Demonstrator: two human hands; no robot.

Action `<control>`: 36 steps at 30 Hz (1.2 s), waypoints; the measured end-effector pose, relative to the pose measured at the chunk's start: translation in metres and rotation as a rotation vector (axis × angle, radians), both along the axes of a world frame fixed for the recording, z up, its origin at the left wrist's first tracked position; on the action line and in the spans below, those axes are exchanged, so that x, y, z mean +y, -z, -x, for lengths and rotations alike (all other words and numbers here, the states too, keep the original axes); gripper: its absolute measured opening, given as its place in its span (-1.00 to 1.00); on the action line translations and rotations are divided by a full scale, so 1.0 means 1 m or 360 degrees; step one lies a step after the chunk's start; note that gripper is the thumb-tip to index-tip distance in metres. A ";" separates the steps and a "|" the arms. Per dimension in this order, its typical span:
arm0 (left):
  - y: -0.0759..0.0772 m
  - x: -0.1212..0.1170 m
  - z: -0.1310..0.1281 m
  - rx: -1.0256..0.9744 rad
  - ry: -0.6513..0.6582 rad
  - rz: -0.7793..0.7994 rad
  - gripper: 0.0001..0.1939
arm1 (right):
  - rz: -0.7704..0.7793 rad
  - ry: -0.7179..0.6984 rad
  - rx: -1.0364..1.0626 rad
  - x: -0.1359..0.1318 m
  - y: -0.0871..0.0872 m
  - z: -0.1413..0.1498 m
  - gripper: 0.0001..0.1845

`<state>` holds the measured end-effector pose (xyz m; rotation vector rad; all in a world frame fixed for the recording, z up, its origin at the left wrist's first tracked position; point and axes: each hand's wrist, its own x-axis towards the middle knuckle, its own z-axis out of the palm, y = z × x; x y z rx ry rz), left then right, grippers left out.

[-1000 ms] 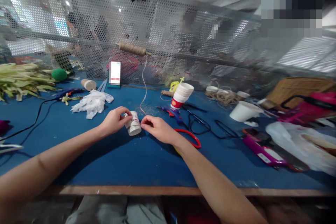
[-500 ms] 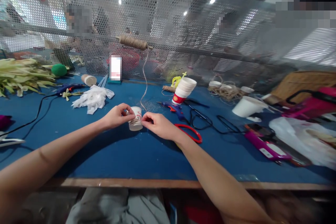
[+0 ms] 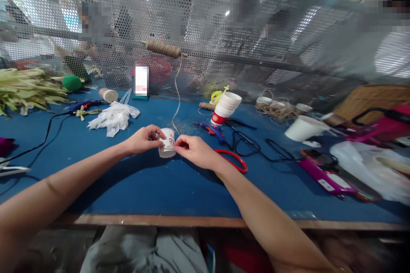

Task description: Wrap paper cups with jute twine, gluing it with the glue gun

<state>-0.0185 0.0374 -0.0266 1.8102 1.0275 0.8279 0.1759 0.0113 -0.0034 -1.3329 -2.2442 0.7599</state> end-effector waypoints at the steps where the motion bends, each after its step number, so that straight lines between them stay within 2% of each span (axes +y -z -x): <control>1: 0.000 0.000 0.000 0.0009 0.0004 0.0000 -0.77 | 0.0009 -0.0001 -0.0001 0.000 0.000 0.000 -0.90; 20: 0.000 -0.001 -0.001 0.0095 0.0028 -0.0011 -0.72 | 0.0118 -0.0148 0.0054 -0.003 -0.006 -0.002 -0.88; 36: 0.000 -0.001 0.000 0.0116 0.0077 -0.0021 -0.68 | 0.0010 -0.0066 -0.0090 0.000 0.002 -0.002 -0.88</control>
